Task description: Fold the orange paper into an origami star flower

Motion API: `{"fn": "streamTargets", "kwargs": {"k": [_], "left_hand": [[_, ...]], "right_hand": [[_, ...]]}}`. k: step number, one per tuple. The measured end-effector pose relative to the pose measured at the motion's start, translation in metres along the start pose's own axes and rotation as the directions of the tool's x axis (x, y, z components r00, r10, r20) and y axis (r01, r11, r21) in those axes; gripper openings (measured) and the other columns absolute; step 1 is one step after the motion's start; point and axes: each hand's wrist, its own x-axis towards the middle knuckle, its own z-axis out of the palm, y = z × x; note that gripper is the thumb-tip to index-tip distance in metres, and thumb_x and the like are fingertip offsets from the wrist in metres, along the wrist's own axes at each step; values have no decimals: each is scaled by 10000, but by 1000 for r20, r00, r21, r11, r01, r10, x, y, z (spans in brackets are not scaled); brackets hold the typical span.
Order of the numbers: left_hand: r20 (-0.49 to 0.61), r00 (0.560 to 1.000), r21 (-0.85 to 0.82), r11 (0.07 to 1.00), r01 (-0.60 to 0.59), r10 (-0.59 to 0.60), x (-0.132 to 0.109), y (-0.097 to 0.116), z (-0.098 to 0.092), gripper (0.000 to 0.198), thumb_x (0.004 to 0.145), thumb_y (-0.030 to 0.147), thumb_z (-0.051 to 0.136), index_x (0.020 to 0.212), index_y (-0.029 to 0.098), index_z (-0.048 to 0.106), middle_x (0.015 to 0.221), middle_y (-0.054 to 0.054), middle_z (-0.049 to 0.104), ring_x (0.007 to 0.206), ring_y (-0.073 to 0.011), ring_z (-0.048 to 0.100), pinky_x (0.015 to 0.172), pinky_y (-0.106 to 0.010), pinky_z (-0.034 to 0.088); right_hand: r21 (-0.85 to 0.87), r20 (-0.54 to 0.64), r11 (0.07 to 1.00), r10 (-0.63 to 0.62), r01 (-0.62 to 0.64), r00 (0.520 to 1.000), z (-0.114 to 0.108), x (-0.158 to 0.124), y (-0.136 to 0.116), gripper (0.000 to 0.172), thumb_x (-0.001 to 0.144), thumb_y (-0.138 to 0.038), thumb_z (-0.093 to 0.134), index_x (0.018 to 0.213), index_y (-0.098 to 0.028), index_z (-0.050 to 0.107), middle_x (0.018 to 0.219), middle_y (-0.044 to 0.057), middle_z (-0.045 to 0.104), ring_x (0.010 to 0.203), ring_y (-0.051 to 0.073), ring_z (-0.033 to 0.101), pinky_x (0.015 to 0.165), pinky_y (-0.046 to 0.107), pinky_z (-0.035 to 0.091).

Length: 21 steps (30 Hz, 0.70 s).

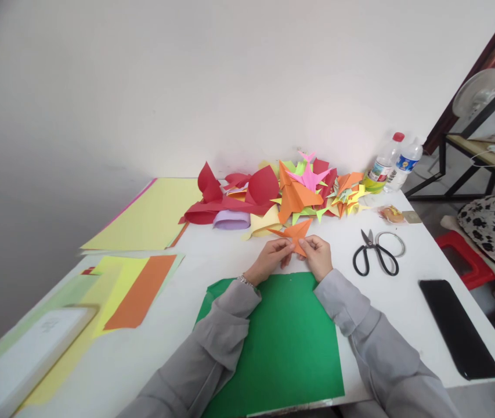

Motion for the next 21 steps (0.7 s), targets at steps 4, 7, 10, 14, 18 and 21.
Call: {"fn": "streamTargets", "kwargs": {"k": [4,7,10,14,18,21], "left_hand": [[-45,997,70,996,-59,62,-1,2,2,385,756,456,593,526,177,462,408,52,440,381,-68,350,436,-220,280],[-62,995,72,994,-79,84,-1,3,3,373,754,439,590,527,179,448,411,53,438,400,-71,356,458,-221,290],[-38,999,11,1000,-28,28,-2,1,3,336,769,435,561,569,180,472,426,45,463,389,-78,366,432,-226,275],[-5,999,24,999,-35,35,-2,-1,2,290,782,387,544,595,177,473,449,43,471,402,-81,381,434,-225,283],[-29,995,97,991,-90,93,-2,1,2,288,779,347,541,572,179,433,433,67,428,409,-68,350,460,-219,287],[-38,994,85,991,-100,104,-2,2,2,294,769,327,545,552,177,416,433,70,418,407,-61,345,459,-213,289]], "right_hand": [[12,12,1000,6,-6,1000,1,-1,-1,331,652,-476,719,617,-172,593,469,-37,580,405,98,513,411,237,459],[11,18,1000,-2,2,1000,1,-1,1,319,671,-461,712,619,-170,590,467,-37,579,404,94,510,414,232,449],[15,12,1000,-11,11,1000,0,0,4,303,689,-444,706,632,-169,592,478,-33,592,402,93,507,414,229,435],[29,-1,999,-14,14,1000,-2,2,7,301,699,-444,698,638,-170,589,467,-35,591,400,95,506,418,229,423],[35,3,999,1,-1,1000,-1,2,7,315,687,-450,706,633,-165,583,459,-34,590,400,95,513,417,223,416],[33,20,999,-8,7,1000,-1,1,7,312,693,-450,701,641,-164,586,457,-35,588,398,93,510,421,224,414]]}}
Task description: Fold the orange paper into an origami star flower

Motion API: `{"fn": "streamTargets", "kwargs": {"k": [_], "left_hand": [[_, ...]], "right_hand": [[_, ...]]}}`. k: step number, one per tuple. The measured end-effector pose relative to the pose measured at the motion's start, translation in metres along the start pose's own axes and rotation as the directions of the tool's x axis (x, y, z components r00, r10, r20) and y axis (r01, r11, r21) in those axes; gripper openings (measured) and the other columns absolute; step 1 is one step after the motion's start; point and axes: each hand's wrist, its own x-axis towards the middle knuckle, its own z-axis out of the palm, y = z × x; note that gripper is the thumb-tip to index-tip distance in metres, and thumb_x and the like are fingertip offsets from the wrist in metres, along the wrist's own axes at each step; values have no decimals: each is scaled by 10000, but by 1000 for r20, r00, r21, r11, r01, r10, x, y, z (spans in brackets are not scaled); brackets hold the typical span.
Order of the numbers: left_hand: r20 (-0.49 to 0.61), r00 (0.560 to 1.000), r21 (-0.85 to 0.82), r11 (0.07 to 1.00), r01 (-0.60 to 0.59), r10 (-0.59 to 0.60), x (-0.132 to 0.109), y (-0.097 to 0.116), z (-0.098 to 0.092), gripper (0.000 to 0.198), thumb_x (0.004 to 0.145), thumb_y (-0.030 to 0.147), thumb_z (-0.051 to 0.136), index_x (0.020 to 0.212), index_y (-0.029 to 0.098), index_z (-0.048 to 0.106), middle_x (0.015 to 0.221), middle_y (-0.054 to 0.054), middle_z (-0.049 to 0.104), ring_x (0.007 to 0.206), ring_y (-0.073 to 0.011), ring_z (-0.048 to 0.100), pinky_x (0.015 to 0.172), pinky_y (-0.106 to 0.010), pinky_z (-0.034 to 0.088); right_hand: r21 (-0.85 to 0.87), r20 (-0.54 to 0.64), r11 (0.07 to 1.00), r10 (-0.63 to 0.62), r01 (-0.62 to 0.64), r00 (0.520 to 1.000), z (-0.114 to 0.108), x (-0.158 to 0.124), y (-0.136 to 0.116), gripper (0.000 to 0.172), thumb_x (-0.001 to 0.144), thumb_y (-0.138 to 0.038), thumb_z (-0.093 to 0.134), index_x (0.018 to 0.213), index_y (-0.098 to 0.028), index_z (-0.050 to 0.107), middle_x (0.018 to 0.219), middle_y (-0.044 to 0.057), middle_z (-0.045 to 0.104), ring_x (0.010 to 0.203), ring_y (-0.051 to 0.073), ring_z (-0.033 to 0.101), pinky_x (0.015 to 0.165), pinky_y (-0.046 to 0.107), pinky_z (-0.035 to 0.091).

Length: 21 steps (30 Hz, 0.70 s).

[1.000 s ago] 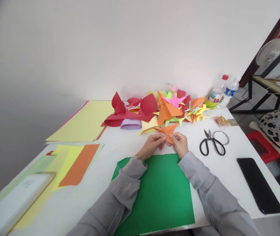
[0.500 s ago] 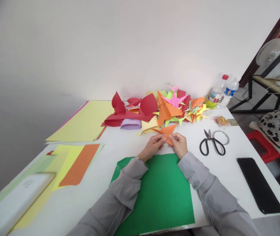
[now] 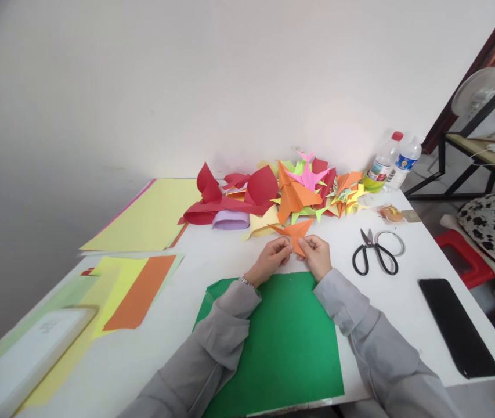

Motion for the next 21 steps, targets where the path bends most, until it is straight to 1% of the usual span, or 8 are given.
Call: {"fn": "streamTargets", "kwargs": {"k": [4,6,9,13,15,17,19,21], "left_hand": [[24,996,-128,988,88,-86,1,-2,-1,309,777,382,546,575,174,439,449,44,475,388,-70,393,414,-212,293],[3,992,-175,977,122,-123,1,-3,-1,336,779,437,554,601,166,464,448,35,494,370,-72,403,391,-212,284],[-43,992,-204,973,110,-121,2,-3,0,384,759,478,588,585,151,487,418,34,479,350,-67,397,380,-211,275],[-103,990,-255,964,71,-101,3,-3,2,365,710,459,657,602,137,522,399,44,469,344,-61,387,383,-208,269],[-114,989,-254,965,61,-92,3,-3,2,364,700,449,672,591,134,526,393,44,468,348,-58,384,388,-206,267],[-117,989,-231,971,61,-90,2,-3,2,369,697,450,673,577,132,528,384,44,464,350,-57,384,392,-204,270],[-123,988,-204,976,71,-98,2,-3,3,377,692,459,672,570,133,528,375,47,455,344,-54,374,387,-202,265],[-135,986,-177,981,77,-101,2,-3,3,381,687,464,673,567,135,525,365,54,440,334,-49,354,379,-199,251]], "right_hand": [[-3,33,999,-33,33,999,0,-1,1,285,727,-428,680,646,-169,591,448,-39,580,404,92,509,445,227,419],[10,46,1000,-24,23,999,0,-1,0,281,730,-427,678,652,-172,590,449,-38,583,402,96,514,446,229,420],[31,106,1000,4,-7,994,1,-2,-1,284,721,-430,686,658,-171,587,469,-31,601,396,102,521,432,228,412],[81,206,995,43,-60,978,3,-2,-2,317,742,-457,660,641,-172,567,501,-13,626,406,106,530,437,229,416],[102,244,990,66,-93,968,2,-2,-1,350,774,-489,612,636,-172,559,491,-11,614,416,111,535,451,236,427],[82,257,991,82,-106,963,1,-1,1,368,774,-506,604,626,-175,545,468,-16,596,415,115,536,447,234,424],[39,237,994,86,-98,968,1,0,3,372,748,-507,633,614,-178,523,458,-21,591,393,107,523,413,218,398],[6,206,996,88,-92,975,0,0,4,377,729,-507,650,606,-179,511,449,-29,584,349,87,482,360,198,348]]}}
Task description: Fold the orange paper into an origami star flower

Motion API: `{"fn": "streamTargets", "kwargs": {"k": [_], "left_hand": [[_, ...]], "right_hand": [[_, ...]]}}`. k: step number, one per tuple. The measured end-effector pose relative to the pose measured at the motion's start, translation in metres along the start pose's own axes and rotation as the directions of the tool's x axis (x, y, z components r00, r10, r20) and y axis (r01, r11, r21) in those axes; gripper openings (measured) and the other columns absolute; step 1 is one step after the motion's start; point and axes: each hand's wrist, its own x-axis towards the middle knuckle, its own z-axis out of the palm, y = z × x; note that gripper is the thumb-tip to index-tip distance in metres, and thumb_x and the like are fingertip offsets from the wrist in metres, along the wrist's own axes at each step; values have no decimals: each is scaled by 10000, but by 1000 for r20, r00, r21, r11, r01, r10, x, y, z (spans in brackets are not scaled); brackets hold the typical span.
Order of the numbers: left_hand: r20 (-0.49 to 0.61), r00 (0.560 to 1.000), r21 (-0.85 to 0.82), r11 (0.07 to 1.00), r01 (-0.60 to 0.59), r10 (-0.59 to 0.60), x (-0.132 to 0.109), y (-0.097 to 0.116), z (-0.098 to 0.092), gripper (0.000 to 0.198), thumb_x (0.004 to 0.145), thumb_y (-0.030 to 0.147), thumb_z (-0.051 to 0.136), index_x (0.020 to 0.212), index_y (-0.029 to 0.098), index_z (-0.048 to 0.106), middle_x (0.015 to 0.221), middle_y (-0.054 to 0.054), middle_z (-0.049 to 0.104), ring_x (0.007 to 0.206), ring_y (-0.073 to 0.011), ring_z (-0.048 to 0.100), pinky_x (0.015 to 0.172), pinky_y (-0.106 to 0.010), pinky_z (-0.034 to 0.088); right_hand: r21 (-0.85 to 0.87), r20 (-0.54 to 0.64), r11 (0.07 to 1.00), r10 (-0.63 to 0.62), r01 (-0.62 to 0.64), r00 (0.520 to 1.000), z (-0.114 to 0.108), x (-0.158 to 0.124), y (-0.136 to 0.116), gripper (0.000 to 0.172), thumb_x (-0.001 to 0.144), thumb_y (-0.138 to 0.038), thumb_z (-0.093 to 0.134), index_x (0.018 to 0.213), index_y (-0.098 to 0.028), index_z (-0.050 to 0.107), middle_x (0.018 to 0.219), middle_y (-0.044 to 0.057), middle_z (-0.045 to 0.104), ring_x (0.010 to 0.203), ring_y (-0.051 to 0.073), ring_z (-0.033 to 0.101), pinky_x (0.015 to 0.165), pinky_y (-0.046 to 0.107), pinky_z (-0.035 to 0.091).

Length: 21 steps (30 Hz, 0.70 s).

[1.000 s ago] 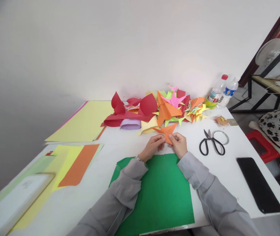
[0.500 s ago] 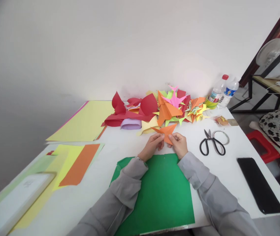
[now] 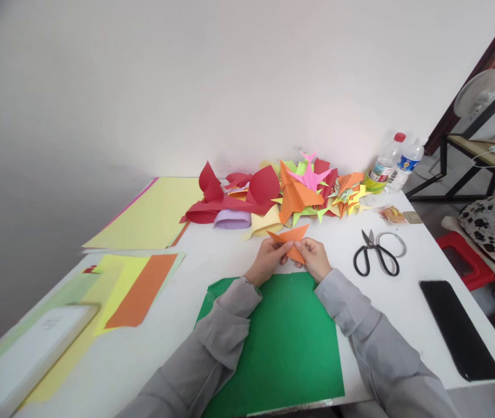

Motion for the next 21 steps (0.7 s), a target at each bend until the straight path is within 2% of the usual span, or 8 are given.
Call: {"fn": "streamTargets", "kwargs": {"k": [5,11,14,21], "left_hand": [[-33,999,38,999,-27,28,0,-1,-1,374,691,459,670,568,139,521,349,71,398,326,-43,319,370,-200,225],[-82,995,19,998,-62,63,1,2,-1,360,694,445,672,576,144,514,361,78,383,334,-41,304,373,-204,215],[-110,992,14,998,-63,64,2,1,-1,364,695,436,677,562,145,503,369,73,391,342,-43,317,380,-204,213],[-190,979,-11,997,-71,68,5,-5,-7,352,722,429,660,574,150,503,369,68,413,348,-50,344,390,-207,245]], "right_hand": [[-16,-52,999,47,-48,998,2,-1,-4,388,712,-524,649,598,-179,514,388,-59,522,275,59,379,275,178,236],[-45,46,995,95,-93,994,2,-2,-9,372,653,-511,695,726,-178,547,387,-66,547,264,62,394,278,165,247],[-49,32,995,91,-89,995,1,-1,-8,354,670,-498,683,734,-176,552,356,-84,509,243,51,341,270,162,213],[-2,-1,996,91,-91,996,2,0,-8,371,641,-481,703,788,-168,570,365,-81,525,254,52,362,281,164,234]]}}
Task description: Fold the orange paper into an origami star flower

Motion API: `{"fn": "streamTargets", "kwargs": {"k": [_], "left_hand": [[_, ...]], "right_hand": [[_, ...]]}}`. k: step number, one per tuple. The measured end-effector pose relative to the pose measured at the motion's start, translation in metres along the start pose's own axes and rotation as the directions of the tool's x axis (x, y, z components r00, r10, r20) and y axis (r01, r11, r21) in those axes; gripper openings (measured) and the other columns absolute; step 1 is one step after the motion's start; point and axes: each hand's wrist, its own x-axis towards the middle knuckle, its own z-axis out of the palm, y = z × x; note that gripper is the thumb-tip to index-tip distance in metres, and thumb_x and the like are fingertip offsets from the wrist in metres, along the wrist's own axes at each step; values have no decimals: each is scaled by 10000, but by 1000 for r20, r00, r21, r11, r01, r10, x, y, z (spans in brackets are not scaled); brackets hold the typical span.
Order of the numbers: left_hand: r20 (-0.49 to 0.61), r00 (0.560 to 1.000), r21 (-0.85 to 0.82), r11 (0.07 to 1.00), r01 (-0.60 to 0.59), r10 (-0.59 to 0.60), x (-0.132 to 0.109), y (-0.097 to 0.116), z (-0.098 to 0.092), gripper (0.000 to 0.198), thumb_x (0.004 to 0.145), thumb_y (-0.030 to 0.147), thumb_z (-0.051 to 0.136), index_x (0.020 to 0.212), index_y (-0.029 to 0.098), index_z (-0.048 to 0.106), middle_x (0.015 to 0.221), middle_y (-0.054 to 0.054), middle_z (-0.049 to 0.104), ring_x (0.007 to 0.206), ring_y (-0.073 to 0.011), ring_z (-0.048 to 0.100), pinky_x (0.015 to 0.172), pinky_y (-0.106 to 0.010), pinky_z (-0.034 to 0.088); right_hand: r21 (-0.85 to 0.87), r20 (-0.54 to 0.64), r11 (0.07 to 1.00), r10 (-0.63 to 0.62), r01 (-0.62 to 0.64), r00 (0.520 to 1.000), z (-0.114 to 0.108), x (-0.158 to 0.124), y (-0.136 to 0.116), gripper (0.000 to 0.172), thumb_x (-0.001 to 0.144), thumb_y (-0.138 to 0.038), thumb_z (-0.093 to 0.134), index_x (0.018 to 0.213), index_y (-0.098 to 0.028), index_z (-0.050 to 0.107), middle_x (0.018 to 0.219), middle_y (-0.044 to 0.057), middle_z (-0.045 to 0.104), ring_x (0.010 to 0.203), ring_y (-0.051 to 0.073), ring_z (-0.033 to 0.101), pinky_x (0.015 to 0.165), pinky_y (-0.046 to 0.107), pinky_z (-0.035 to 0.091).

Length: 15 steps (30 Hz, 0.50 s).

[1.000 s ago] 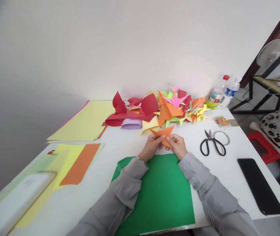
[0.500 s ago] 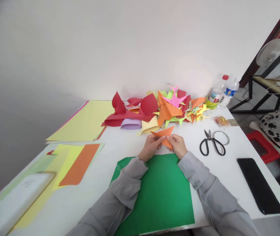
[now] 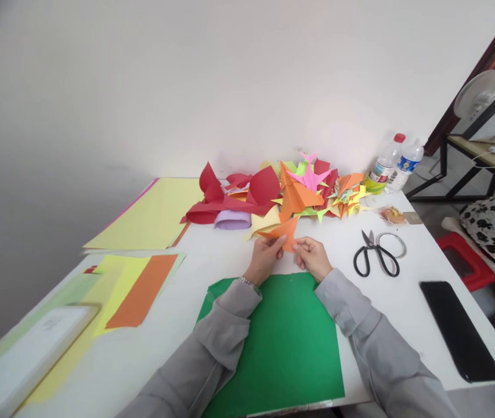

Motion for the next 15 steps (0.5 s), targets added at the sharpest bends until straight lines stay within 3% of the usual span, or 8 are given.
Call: {"fn": "streamTargets", "kwargs": {"k": [7,12,15], "left_hand": [[-29,999,-59,998,24,-26,-1,6,3,364,693,435,680,547,156,496,358,58,433,340,-56,361,383,-215,254],[71,997,-64,997,48,-43,-3,7,4,362,676,430,692,535,142,524,378,41,468,351,-59,387,393,-213,273],[135,990,-11,999,45,-43,-6,8,6,374,696,422,679,513,136,523,388,32,480,368,-61,410,410,-208,308]], "right_hand": [[49,-79,998,-28,32,996,-1,1,4,357,657,-474,699,794,-164,589,321,-102,454,237,41,283,271,170,186],[120,-40,991,-51,55,998,-2,3,5,371,702,-533,647,741,-167,602,449,-41,563,342,82,455,339,202,341],[88,-5,994,-63,64,998,-2,2,6,333,676,-482,700,693,-173,578,487,-31,594,367,87,483,363,207,362]]}}
